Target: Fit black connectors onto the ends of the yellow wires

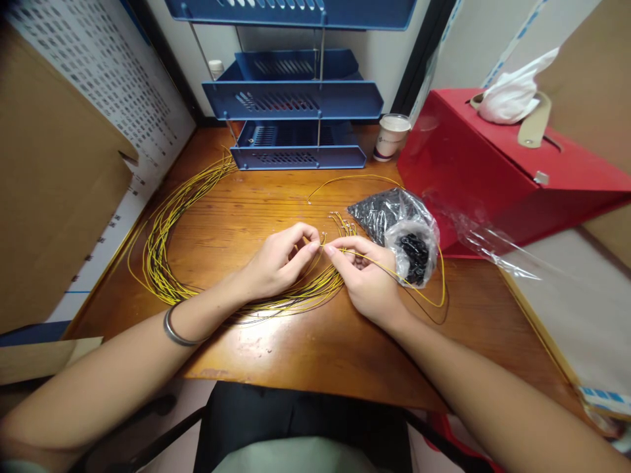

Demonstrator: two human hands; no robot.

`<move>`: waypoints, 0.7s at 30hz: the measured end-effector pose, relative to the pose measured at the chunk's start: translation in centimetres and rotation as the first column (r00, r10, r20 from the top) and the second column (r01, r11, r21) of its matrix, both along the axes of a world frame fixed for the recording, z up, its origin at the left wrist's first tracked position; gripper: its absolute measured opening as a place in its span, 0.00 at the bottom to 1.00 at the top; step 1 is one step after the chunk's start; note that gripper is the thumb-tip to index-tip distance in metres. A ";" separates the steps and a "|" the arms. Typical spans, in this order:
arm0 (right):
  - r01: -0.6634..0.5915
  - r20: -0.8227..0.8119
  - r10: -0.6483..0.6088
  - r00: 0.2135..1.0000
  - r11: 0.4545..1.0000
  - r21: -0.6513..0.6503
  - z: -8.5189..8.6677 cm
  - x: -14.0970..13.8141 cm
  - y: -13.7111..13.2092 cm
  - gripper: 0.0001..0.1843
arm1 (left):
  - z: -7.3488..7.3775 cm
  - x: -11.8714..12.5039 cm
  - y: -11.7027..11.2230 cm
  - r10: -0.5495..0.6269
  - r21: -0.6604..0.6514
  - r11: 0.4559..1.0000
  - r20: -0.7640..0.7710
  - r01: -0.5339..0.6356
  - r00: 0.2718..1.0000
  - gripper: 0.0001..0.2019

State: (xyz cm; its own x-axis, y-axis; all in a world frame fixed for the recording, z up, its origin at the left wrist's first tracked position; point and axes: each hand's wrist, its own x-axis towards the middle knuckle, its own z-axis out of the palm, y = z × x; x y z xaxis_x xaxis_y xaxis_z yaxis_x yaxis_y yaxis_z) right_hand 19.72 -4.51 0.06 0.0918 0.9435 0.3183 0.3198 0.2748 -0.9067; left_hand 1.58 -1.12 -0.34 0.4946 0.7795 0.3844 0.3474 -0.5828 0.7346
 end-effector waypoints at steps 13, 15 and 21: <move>-0.008 0.025 0.008 1.000 1.000 0.012 -0.1 0.0 0.0 0.07 | 0.2 0.0 -0.1 0.016 -0.010 1.000 -0.021 -0.016 1.000 0.09; -0.008 0.029 0.007 1.000 1.000 0.015 -0.1 0.0 0.0 0.07 | 0.3 0.0 -0.1 0.021 -0.007 1.000 -0.025 -0.021 0.999 0.09; -0.004 0.039 0.003 0.999 1.000 0.020 0.0 0.0 -0.1 0.07 | 0.5 0.0 -0.1 0.025 0.000 1.000 -0.012 -0.025 1.000 0.12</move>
